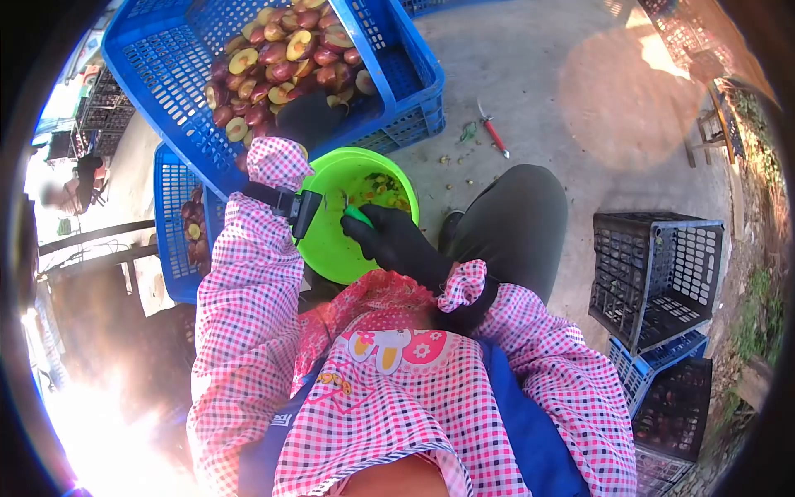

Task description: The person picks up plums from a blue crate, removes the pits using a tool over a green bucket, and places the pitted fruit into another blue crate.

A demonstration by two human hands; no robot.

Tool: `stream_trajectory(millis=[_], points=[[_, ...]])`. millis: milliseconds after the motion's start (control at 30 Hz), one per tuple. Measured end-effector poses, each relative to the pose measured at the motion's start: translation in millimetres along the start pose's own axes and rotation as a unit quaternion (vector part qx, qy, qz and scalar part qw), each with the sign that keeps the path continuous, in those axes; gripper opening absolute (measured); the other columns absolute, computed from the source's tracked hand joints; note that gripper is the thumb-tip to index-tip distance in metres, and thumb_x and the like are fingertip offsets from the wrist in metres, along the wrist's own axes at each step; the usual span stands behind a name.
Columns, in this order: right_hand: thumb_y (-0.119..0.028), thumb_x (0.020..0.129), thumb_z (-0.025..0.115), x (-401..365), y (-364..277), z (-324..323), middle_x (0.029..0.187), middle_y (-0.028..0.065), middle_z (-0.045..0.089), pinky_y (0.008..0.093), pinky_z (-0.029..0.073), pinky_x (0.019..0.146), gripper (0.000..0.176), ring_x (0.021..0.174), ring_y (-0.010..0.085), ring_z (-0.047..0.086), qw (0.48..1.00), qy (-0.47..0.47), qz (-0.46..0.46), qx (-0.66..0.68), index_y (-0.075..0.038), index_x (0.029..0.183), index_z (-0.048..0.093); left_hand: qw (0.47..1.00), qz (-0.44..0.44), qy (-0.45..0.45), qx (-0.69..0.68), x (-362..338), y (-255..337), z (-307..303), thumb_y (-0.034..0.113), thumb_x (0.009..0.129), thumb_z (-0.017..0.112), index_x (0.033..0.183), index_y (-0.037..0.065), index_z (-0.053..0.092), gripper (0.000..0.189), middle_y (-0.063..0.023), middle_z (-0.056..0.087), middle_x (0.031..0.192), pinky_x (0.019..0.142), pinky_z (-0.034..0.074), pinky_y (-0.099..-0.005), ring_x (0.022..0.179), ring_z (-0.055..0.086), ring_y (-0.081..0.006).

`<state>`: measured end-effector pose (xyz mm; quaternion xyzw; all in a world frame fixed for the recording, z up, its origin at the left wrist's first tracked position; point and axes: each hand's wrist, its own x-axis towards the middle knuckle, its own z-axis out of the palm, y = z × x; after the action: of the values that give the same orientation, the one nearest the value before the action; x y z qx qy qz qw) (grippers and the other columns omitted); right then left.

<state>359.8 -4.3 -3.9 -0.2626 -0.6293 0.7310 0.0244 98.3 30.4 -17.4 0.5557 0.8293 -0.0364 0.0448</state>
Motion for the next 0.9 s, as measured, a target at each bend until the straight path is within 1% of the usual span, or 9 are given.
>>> stream_trajectory(millis=[33,167,233,333,433,533,633,767,900], points=[[-0.04,0.094,0.058,-2,-7,-3,0.072,0.0077,0.065,0.03,0.045,0.055,0.041,0.059,0.0128,0.059,0.996,0.01,0.07,0.062,-0.001,0.105,0.064,0.995,-0.082,-0.05,-0.014,0,5,-5,0.045,0.088,0.055,0.117,0.006,0.058,0.049,-0.0224,0.066,0.105,0.082,0.05,-0.0483,0.094,0.065,-0.0369],[-0.038,0.092,0.062,0,-6,-6,0.074,0.0045,0.065,0.025,0.045,0.054,0.041,0.061,0.0087,0.058,0.988,0.07,0.075,0.116,-0.002,0.111,0.062,0.96,-0.022,0.015,-0.28,-22,-22,-15,0.045,0.08,0.067,0.11,0.002,0.061,0.053,-0.0203,0.069,0.098,0.076,0.054,-0.0453,0.091,0.068,-0.0351],[-0.036,0.088,0.067,3,5,1,0.075,0.0056,0.064,0.0281,0.046,0.055,0.043,0.061,0.0118,0.059,0.971,0.161,-0.025,0.177,-0.002,0.113,0.061,0.833,-0.094,0.123,-0.531,-72,-1,-36,0.024,0.083,0.071,0.124,0.002,0.059,0.048,-0.0111,0.068,0.102,0.074,0.053,-0.0302,0.085,0.065,-0.0184],[-0.034,0.084,0.071,20,20,10,0.079,0.0077,0.065,0.033,0.048,0.058,0.044,0.064,0.0167,0.062,0.939,0.268,-0.208,0.05,-0.001,0.112,0.061,0.692,-0.166,-0.01,-0.702,-139,25,-25,0.024,0.094,0.059,0.127,0.002,0.057,0.039,-0.0063,0.065,0.11,0.086,0.049,-0.0283,0.097,0.061,-0.0139],[-0.031,0.082,0.072,12,14,1,0.084,0.0118,0.067,0.0366,0.049,0.065,0.042,0.072,0.0208,0.065,0.967,0.194,-0.143,-0.084,0.0,0.109,0.062,0.545,-0.186,-0.028,-0.817,-182,60,5,0.037,0.101,0.047,0.125,0.001,0.056,0.044,-0.0065,0.062,0.115,0.089,0.048,-0.0287,0.101,0.061,-0.0153],[-0.03,0.083,0.07,4,0,-9,0.086,0.015,0.068,0.0377,0.05,0.068,0.037,0.077,0.0234,0.067,0.994,0.085,-0.053,-0.042,0.0,0.104,0.064,0.475,-0.181,-0.131,-0.851,-203,57,13,0.041,0.103,0.042,0.128,0.002,0.053,0.048,-0.0077,0.062,0.115,0.088,0.05,-0.0288,0.103,0.062,-0.0162],[-0.027,0.084,0.068,6,1,-16,0.085,0.0156,0.067,0.038,0.049,0.067,0.033,0.077,0.0238,0.067,0.991,0.075,-0.099,-0.049,0.0,0.102,0.065,0.396,-0.2,-0.13,-0.887,-218,65,13,0.04,0.102,0.042,0.129,0.002,0.052,0.047,-0.0085,0.062,0.116,0.087,0.052,-0.0285,0.102,0.063,-0.0171],[-0.037,0.086,0.067,5,-4,-9,0.078,0.0179,0.067,0.045,0.05,0.064,0.034,0.072,0.0357,0.067,0.943,0.212,-0.155,-0.204,-0.004,0.096,0.065,0.433,-0.193,-0.105,-0.874,-219,68,8,0.038,0.102,0.044,0.132,0.002,0.048,0.047,-0.0102,0.059,0.121,0.09,0.052,-0.0307,0.103,0.063,-0.0198],[-0.043,0.088,0.063,-11,-10,-5,0.073,0.0186,0.065,0.0485,0.05,0.063,0.038,0.07,0.0402,0.064,0.932,0.163,-0.169,-0.277,-0.005,0.093,0.065,0.485,-0.138,-0.05,-0.862,-213,63,17,0.036,0.102,0.044,0.133,0.003,0.047,0.046,-0.01,0.058,0.122,0.091,0.05,-0.0322,0.105,0.061,-0.0204]])
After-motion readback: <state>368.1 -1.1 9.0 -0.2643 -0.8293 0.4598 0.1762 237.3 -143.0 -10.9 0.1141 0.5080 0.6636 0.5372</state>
